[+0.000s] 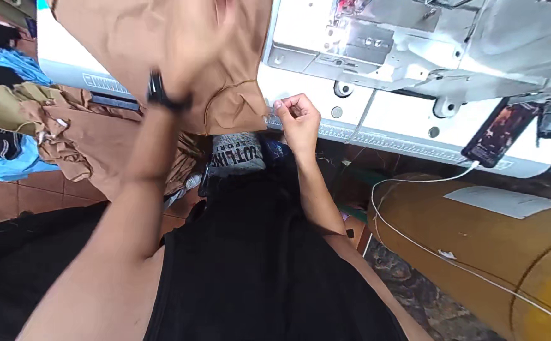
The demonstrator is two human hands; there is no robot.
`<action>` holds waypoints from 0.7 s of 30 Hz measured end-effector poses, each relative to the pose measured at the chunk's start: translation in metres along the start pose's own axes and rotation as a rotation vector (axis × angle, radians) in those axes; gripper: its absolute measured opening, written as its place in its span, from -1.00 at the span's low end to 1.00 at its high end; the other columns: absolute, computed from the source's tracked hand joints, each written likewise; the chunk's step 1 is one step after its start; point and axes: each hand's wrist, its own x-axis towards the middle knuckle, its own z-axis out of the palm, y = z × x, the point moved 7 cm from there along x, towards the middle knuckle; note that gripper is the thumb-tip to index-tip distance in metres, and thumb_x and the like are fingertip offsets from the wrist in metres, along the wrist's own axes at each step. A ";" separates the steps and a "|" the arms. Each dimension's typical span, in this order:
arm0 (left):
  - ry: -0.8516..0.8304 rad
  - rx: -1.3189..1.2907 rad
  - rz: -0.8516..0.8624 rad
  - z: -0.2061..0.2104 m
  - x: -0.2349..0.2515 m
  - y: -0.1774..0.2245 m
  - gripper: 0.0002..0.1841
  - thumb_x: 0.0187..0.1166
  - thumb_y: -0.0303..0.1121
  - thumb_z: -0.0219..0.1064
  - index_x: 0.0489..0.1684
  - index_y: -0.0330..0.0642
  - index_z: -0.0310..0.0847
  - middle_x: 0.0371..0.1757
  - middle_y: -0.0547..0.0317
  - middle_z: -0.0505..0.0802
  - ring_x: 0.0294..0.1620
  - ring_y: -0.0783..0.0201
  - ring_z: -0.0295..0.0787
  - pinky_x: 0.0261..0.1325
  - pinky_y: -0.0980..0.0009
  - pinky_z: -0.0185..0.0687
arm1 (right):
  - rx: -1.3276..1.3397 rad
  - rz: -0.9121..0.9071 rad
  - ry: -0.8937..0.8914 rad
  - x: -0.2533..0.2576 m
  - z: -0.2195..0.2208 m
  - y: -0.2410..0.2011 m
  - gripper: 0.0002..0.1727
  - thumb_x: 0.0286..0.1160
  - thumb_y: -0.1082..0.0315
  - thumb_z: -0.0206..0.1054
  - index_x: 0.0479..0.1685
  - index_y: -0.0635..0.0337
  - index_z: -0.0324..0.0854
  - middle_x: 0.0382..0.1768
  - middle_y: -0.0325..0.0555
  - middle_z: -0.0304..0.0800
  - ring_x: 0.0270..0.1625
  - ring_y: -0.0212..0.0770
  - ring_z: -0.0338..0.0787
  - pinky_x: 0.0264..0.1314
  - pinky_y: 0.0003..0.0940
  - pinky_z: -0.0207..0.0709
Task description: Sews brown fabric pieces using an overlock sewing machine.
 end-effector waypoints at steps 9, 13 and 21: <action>0.301 0.008 -0.078 0.116 -0.144 0.037 -0.65 0.49 -0.30 0.43 0.12 -0.38 0.70 0.23 -0.29 0.77 0.26 -0.24 0.72 0.24 -0.11 0.64 | -0.322 -0.608 -0.050 -0.049 -0.011 -0.052 -0.26 0.82 -0.08 0.03 0.79 0.28 0.17 0.79 0.18 0.22 0.84 -0.02 0.23 0.87 -0.01 0.09; 0.208 -0.439 -0.120 0.095 -0.155 0.026 -0.80 0.63 -0.49 0.34 0.10 -0.32 0.78 0.16 -0.07 0.85 0.16 0.13 0.81 0.28 0.20 0.72 | 0.687 -0.541 0.104 -0.031 -0.101 -0.080 -0.27 0.80 -0.22 -0.31 0.43 -0.04 0.68 0.46 -0.23 0.70 0.58 -0.15 0.58 0.71 -0.08 0.32; 0.159 -0.520 -0.062 0.054 -0.154 0.033 -0.92 0.50 -0.49 0.38 -0.16 -0.26 0.70 -0.31 0.07 0.72 -0.53 0.37 0.53 -0.50 0.52 0.48 | -0.071 -0.346 0.014 -0.007 -0.010 -0.076 -0.57 0.57 0.47 0.28 0.41 0.41 0.52 0.29 0.06 0.72 0.34 -0.18 0.72 0.23 -0.31 0.69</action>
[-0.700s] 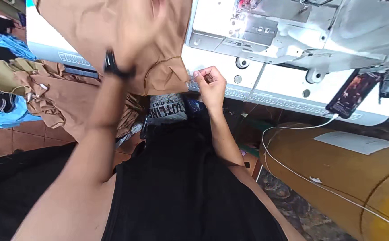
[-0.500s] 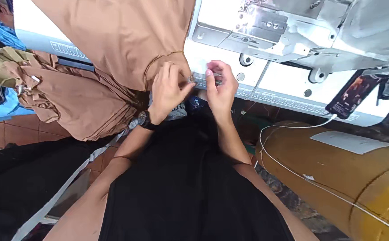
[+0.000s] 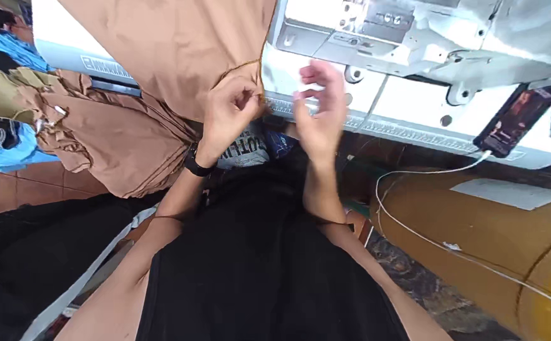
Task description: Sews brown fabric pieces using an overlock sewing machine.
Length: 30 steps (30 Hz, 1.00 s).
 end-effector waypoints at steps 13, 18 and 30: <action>0.016 0.142 0.067 -0.013 0.042 0.005 -0.77 0.56 -0.56 0.20 0.05 -0.40 0.70 -0.30 0.05 0.79 -0.48 0.45 0.54 -0.38 0.54 0.48 | 0.121 0.170 -0.043 0.003 0.037 0.049 -0.86 0.59 0.46 0.35 -0.02 0.33 0.68 -0.14 -0.06 0.84 -0.10 -0.29 0.87 -0.11 -0.37 0.79; -0.049 0.331 0.170 -0.003 0.030 0.035 -0.89 0.60 -0.52 0.36 -0.07 -0.32 0.77 -0.20 -0.09 0.80 -0.33 0.14 0.70 -0.21 0.27 0.63 | 0.009 0.154 -0.062 -0.004 0.062 0.032 -0.65 0.41 0.42 0.48 0.14 0.38 0.64 0.00 0.06 0.79 -0.01 -0.22 0.86 -0.05 -0.31 0.83; -0.067 0.241 0.131 0.004 0.030 0.043 -0.90 0.66 -0.50 0.32 -0.03 -0.33 0.66 -0.36 -0.02 0.75 -0.57 0.29 0.61 -0.47 0.45 0.58 | 0.353 0.300 -0.053 -0.010 0.038 0.051 -0.86 0.56 0.42 0.41 -0.06 0.32 0.71 -0.45 -0.25 0.78 -0.55 -0.49 0.64 -0.54 -0.56 0.53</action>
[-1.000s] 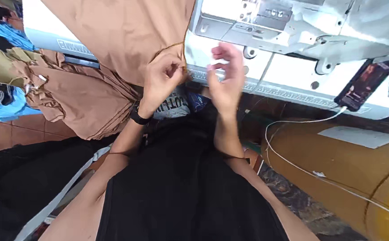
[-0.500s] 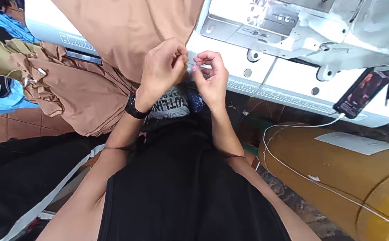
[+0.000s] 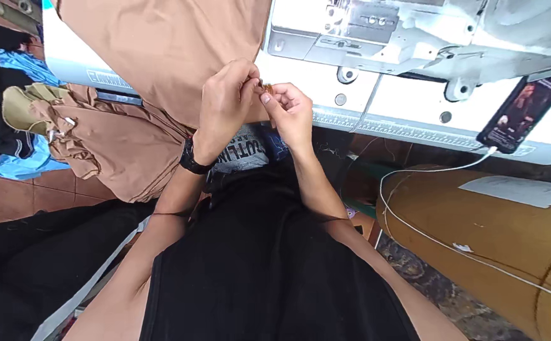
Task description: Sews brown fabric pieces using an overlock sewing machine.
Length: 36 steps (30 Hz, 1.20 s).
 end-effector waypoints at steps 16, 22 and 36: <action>0.004 0.157 0.132 0.002 -0.001 0.010 -0.82 0.44 -0.53 0.48 -0.08 -0.35 0.69 -0.16 -0.12 0.75 -0.18 0.06 0.72 -0.08 0.22 0.67 | 0.082 -0.012 -0.293 0.027 0.002 0.014 -0.93 0.39 0.46 0.51 -0.27 0.25 0.73 -0.45 -0.31 0.82 -0.47 -0.50 0.75 -0.38 -0.52 0.69; 0.090 0.463 -0.064 0.001 -0.001 0.009 -0.87 0.52 -0.51 0.39 -0.06 -0.29 0.71 -0.08 -0.18 0.73 -0.22 -0.10 0.78 -0.30 0.06 0.72 | -0.208 -0.143 -0.030 0.016 -0.015 -0.006 -0.84 0.64 0.34 0.33 -0.18 0.25 0.74 0.15 -0.06 0.70 0.03 -0.36 0.74 -0.04 -0.51 0.67; 0.323 0.460 0.059 0.005 0.046 -0.013 -0.80 0.50 -0.48 0.39 0.00 -0.35 0.74 -0.06 -0.19 0.83 0.06 -0.14 0.78 0.08 0.11 0.69 | -0.929 -0.268 0.257 0.041 -0.026 -0.040 -0.86 0.41 0.41 0.40 -0.15 0.17 0.82 -0.44 -0.12 0.81 -0.47 -0.19 0.73 -0.43 -0.18 0.54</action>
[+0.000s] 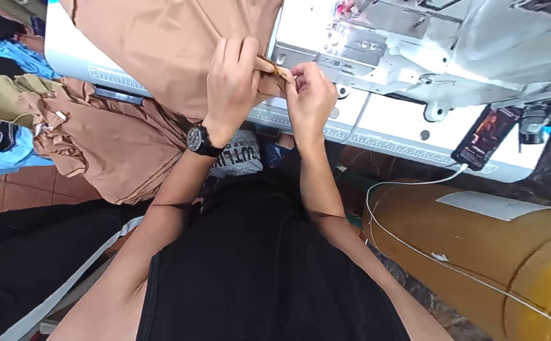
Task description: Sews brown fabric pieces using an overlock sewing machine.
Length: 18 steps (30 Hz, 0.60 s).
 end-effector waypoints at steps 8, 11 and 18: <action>-0.496 -0.057 -0.125 -0.016 -0.028 0.013 -0.53 0.63 -0.58 0.14 0.55 -0.31 0.52 0.17 -0.31 0.83 0.00 -0.28 0.86 0.01 -0.19 0.74 | -0.004 -0.058 -0.067 -0.027 -0.016 -0.002 -0.83 0.41 0.50 0.41 -0.05 0.18 0.73 -0.31 -0.04 0.74 -0.42 -0.10 0.70 -0.48 -0.15 0.51; -0.387 0.011 -0.189 -0.017 -0.057 -0.008 -0.48 0.55 -0.59 0.24 0.57 -0.28 0.48 0.43 -0.30 0.69 0.28 -0.22 0.77 0.26 -0.09 0.72 | 0.063 -0.113 -0.042 -0.040 -0.014 -0.013 -0.76 0.44 0.48 0.41 0.07 0.22 0.75 -0.19 -0.01 0.75 -0.27 -0.14 0.75 -0.33 -0.23 0.62; 0.074 -1.177 -0.542 -0.030 -0.078 -0.041 -0.80 0.73 -0.53 0.22 0.19 -0.10 0.52 0.05 0.25 0.73 0.04 0.41 0.75 0.12 0.43 0.78 | 0.502 0.062 -0.027 -0.056 0.004 0.000 -0.85 0.44 0.56 0.38 -0.08 0.30 0.58 -0.12 -0.02 0.63 -0.27 -0.30 0.70 -0.41 -0.51 0.62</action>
